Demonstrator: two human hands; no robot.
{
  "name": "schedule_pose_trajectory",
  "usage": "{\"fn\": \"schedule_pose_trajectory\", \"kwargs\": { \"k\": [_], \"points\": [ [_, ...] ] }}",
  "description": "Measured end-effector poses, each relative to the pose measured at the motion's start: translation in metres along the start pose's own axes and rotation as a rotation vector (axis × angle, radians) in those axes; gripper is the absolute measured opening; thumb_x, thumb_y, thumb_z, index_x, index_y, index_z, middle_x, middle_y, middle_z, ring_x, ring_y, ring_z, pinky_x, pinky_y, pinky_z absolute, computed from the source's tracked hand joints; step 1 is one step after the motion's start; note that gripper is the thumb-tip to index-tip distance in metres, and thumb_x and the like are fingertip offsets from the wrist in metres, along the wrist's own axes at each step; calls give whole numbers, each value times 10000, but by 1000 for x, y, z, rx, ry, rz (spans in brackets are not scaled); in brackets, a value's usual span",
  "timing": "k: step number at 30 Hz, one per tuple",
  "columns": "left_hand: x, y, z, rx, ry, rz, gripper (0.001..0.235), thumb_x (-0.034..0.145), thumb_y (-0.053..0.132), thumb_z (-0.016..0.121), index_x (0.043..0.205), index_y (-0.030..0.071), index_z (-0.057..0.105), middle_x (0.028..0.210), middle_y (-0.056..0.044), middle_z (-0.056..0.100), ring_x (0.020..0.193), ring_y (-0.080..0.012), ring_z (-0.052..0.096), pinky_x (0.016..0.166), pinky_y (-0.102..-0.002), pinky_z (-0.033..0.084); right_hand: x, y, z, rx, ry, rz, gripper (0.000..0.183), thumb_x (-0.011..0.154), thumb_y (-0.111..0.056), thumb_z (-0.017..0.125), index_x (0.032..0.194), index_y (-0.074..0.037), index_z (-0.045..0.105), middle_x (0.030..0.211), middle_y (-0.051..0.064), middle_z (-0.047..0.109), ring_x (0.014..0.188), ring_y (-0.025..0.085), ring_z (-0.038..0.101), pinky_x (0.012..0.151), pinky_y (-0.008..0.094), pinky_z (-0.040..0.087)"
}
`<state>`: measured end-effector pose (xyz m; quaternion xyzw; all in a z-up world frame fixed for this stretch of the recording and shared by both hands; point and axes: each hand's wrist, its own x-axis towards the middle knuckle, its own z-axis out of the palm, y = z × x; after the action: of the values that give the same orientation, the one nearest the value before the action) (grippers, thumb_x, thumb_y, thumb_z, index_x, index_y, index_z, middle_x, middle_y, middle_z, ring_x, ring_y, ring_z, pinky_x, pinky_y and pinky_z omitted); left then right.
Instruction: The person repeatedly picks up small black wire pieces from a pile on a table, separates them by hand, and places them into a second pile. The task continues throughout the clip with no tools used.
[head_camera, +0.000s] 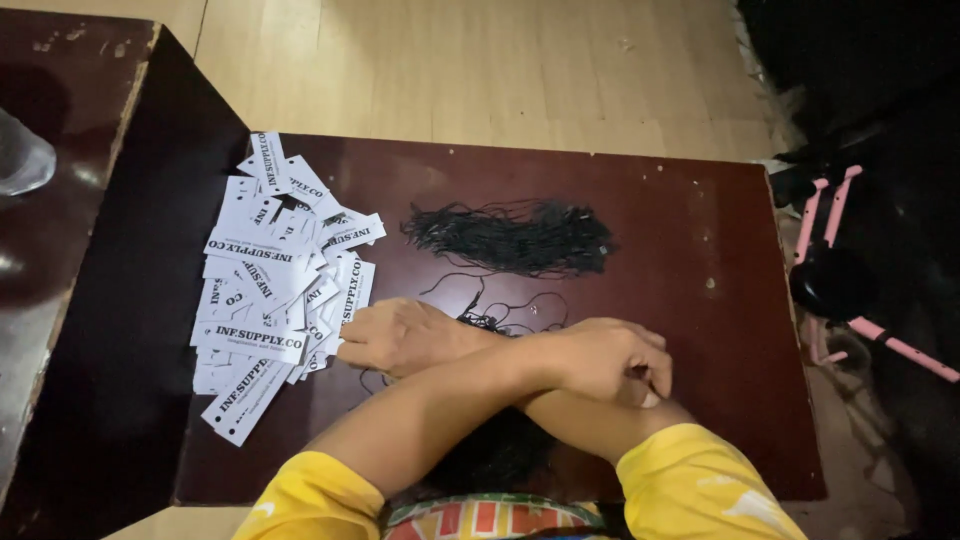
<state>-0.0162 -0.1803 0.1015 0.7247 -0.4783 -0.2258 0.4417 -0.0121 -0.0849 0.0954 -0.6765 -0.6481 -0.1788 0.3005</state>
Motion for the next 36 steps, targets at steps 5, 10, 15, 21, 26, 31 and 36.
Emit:
{"fn": "schedule_pose_trajectory", "kwargs": {
  "k": [5, 10, 15, 21, 26, 31, 36],
  "points": [
    [-4, 5, -5, -17, -27, -53, 200, 811, 415, 720, 988, 323, 725, 994, 66, 709, 1075, -232, 709, 948, -449, 588, -3, 0, 5, -14, -39, -4, 253, 1099, -92, 358, 872, -124, 464, 766, -24, 366, 651, 199, 484, 555, 327, 417],
    [-6, 4, -6, -12, -17, 47, 179, 829, 350, 733, 984, 260, 732, 1006, 3, 703, 1097, -296, 689, 973, -460, 581, -3, 2, 1, -59, -45, -17, 272, 1083, -42, 281, 898, -133, 458, 787, -30, 349, 660, 190, 466, 554, 316, 400],
    [-8, 1, 3, 2, 15, -37, 144, 874, 358, 695, 1013, 321, 698, 981, 43, 667, 1094, -234, 677, 959, -436, 575, -15, 6, 29, -126, 56, -10, 234, 1078, -87, 342, 903, -158, 480, 789, -52, 360, 646, 163, 456, 549, 315, 402],
    [-20, 18, -2, 61, 303, -58, 182, 860, 413, 698, 1000, 298, 689, 857, -1, 711, 919, -252, 734, 803, -440, 597, -12, 6, 36, -170, 115, -61, 270, 1087, -118, 340, 890, -161, 518, 820, -53, 387, 687, 147, 447, 580, 301, 401],
    [-82, 15, -45, 297, 886, 83, 90, 932, 314, 636, 894, 244, 678, 754, 53, 647, 731, -194, 683, 694, -321, 554, -23, 7, 3, -150, 78, 144, 179, 963, -10, 404, 876, -121, 514, 822, -18, 429, 688, 205, 444, 616, 350, 401],
    [-146, 18, -67, 334, 1398, 51, 190, 954, 136, 668, 1138, 107, 701, 1022, -67, 673, 941, -272, 660, 856, -363, 520, -40, 17, -11, -39, -125, 667, 132, 918, -260, 519, 875, -199, 628, 845, 2, 624, 809, 256, 631, 711, 396, 510],
    [-157, -3, -37, 125, 1015, -443, 575, 1040, 453, 461, 1407, 28, 583, 1250, -279, 654, 1228, -459, 589, 1070, -538, 429, -87, 13, -49, 391, 282, 908, 155, 918, -30, 673, 940, -170, 736, 797, 15, 728, 812, 199, 722, 806, 335, 564]
  ]
}}
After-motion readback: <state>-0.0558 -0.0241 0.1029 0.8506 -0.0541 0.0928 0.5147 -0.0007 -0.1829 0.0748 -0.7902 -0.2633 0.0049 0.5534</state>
